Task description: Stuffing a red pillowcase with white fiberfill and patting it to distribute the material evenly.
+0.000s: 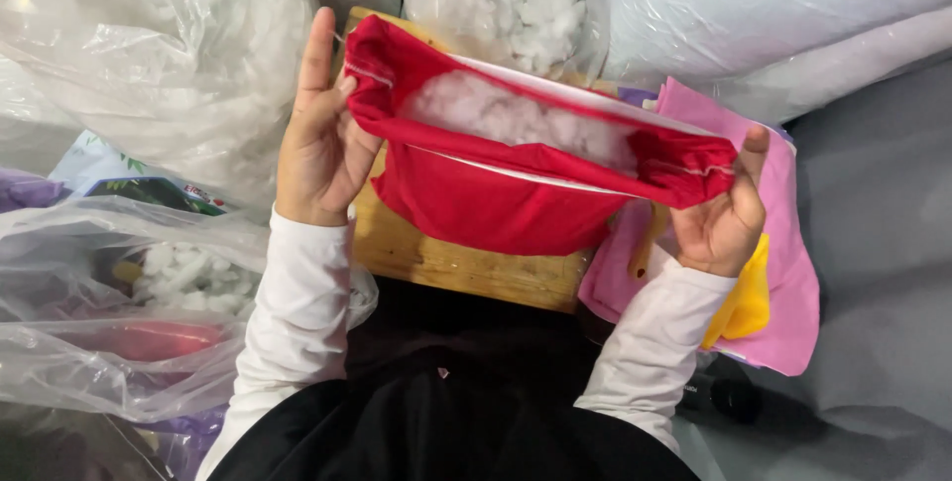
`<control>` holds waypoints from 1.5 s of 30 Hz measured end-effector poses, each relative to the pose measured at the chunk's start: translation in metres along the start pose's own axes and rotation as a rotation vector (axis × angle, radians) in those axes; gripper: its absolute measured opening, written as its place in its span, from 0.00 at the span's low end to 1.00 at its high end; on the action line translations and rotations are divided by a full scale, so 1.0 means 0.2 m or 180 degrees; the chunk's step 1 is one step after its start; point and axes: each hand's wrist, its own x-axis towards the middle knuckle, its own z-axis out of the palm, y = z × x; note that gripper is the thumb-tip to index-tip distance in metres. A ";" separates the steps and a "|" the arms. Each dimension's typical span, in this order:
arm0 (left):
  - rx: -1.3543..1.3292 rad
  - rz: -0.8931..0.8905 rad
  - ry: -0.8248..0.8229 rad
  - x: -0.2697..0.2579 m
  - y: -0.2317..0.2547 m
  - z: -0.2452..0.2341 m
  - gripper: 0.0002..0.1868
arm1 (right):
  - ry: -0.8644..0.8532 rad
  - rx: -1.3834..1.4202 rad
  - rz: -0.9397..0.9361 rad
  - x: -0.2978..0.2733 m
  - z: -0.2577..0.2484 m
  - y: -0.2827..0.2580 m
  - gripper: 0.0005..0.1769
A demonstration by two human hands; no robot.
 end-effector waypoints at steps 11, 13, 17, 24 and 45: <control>-0.0130 -0.0145 0.0166 -0.03 -0.11 -0.05 0.32 | 0.0619 0.0754 0.0398 0.09 -0.07 0.03 0.17; -0.0075 -0.0040 0.0210 -0.03 -0.14 -0.14 0.32 | 0.0558 0.1561 0.0790 0.08 -0.04 0.02 0.19; 0.2042 0.0502 0.0324 -0.06 -0.15 -0.10 0.29 | 0.0373 0.0650 0.0502 0.02 0.11 0.06 0.19; 0.5424 0.1528 0.0352 -0.12 -0.09 0.03 0.26 | 0.0162 -0.5209 -0.1245 -0.09 0.23 0.12 0.37; 0.7813 0.1869 -0.2782 0.29 -0.40 0.37 0.38 | -0.2691 -0.5534 -0.0200 -0.52 0.52 0.28 0.22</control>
